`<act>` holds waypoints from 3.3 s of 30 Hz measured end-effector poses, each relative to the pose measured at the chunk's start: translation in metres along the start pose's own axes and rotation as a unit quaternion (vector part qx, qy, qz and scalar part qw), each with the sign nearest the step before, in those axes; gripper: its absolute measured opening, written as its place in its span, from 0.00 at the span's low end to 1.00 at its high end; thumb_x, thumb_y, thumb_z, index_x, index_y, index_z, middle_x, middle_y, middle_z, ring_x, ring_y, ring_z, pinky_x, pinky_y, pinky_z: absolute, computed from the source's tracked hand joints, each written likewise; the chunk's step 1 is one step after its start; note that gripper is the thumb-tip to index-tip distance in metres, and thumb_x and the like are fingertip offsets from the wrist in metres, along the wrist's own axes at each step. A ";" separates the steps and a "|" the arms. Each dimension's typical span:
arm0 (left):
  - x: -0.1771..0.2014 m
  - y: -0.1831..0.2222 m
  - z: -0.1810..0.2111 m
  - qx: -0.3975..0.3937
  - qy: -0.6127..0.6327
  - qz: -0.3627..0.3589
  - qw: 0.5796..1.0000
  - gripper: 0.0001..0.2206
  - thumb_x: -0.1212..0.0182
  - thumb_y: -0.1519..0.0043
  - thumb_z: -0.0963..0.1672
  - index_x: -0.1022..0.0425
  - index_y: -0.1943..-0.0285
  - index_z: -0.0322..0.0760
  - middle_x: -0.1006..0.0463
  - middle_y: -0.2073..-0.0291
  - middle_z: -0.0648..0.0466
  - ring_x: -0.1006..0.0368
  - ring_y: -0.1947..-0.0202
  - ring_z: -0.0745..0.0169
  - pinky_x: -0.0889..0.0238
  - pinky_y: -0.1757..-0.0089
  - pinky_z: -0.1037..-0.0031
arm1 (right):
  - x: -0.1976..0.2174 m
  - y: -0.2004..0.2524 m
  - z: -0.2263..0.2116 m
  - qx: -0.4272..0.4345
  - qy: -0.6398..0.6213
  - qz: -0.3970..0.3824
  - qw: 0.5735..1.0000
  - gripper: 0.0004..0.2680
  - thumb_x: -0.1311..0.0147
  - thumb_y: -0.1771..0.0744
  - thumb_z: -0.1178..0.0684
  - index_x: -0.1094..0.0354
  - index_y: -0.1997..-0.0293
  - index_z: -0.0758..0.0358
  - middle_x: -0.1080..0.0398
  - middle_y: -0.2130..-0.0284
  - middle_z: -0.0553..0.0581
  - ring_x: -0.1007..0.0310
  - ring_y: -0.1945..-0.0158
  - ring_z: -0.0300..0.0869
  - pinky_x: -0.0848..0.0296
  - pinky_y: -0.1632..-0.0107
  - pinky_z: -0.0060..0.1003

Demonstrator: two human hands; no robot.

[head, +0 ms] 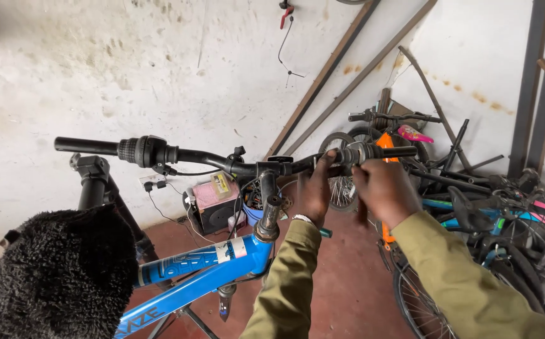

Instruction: The person is disassembling or adjusting the handlebar and headset components of a bicycle using pliers and a screwdriver.

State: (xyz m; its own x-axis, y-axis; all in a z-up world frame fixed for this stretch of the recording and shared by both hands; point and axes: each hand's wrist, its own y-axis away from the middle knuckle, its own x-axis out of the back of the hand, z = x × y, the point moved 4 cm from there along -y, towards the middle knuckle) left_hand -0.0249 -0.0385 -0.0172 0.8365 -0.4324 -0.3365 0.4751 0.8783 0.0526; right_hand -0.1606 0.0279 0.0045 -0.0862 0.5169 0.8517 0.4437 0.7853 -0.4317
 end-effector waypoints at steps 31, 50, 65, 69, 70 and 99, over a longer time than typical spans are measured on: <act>-0.009 0.032 0.021 -0.034 -0.033 -0.012 0.999 0.28 0.48 0.49 0.59 0.26 0.47 0.41 0.24 0.55 0.45 0.33 0.44 0.47 0.44 0.45 0.59 | 0.063 0.062 -0.035 -0.032 -0.367 0.002 0.930 0.06 0.50 0.35 0.58 0.28 0.69 0.67 0.33 0.62 0.72 0.34 0.52 0.57 0.37 0.52 0.45; -0.010 0.005 0.002 0.003 0.010 -0.013 1.000 0.22 0.45 0.50 0.56 0.24 0.52 0.46 0.21 0.67 0.53 0.28 0.56 0.59 0.35 0.55 0.64 | 0.006 0.042 -0.004 -0.259 -0.695 -0.207 0.638 0.06 0.59 0.37 0.52 0.44 0.75 0.59 0.55 0.93 0.41 0.53 0.91 0.33 0.46 0.84 0.32; -0.010 0.011 0.005 -0.041 0.119 -0.044 0.991 0.18 0.42 0.48 0.50 0.24 0.53 0.38 0.22 0.63 0.50 0.25 0.62 0.56 0.45 0.46 0.61 | -0.006 0.034 -0.001 -0.273 -0.709 -0.201 0.619 0.05 0.61 0.38 0.51 0.46 0.76 0.54 0.56 0.93 0.38 0.53 0.90 0.32 0.46 0.82 0.31; -0.011 0.007 0.002 -0.050 0.114 -0.052 0.991 0.18 0.42 0.46 0.50 0.25 0.52 0.38 0.22 0.61 0.48 0.24 0.61 0.55 0.47 0.45 0.58 | -0.008 0.029 0.003 -0.258 -0.703 -0.211 0.629 0.06 0.59 0.38 0.50 0.45 0.76 0.55 0.55 0.93 0.38 0.53 0.90 0.32 0.45 0.82 0.31; -0.013 0.007 0.001 -0.048 0.114 -0.054 0.991 0.18 0.42 0.46 0.50 0.25 0.52 0.38 0.22 0.61 0.48 0.24 0.61 0.55 0.47 0.45 0.58 | -0.010 0.031 0.006 -0.261 -0.702 -0.209 0.629 0.06 0.59 0.38 0.50 0.45 0.76 0.55 0.55 0.93 0.38 0.53 0.90 0.32 0.45 0.82 0.31; -0.012 -0.011 -0.003 -0.023 0.121 -0.116 0.986 0.15 0.40 0.47 0.48 0.25 0.55 0.38 0.21 0.63 0.50 0.23 0.61 0.57 0.50 0.47 0.61 | -0.010 0.021 -0.009 -0.310 -0.805 -0.157 0.480 0.05 0.68 0.38 0.59 0.47 0.74 0.53 0.55 0.90 0.36 0.52 0.86 0.28 0.47 0.77 0.26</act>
State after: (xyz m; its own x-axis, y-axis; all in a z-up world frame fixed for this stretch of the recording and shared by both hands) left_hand -0.0410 -0.0426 -0.0170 0.6143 -0.5661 -0.5497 0.6289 0.7720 -0.0922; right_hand -0.1425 0.0362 -0.0110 -0.5924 0.3913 -0.7042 0.3203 0.9165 0.2398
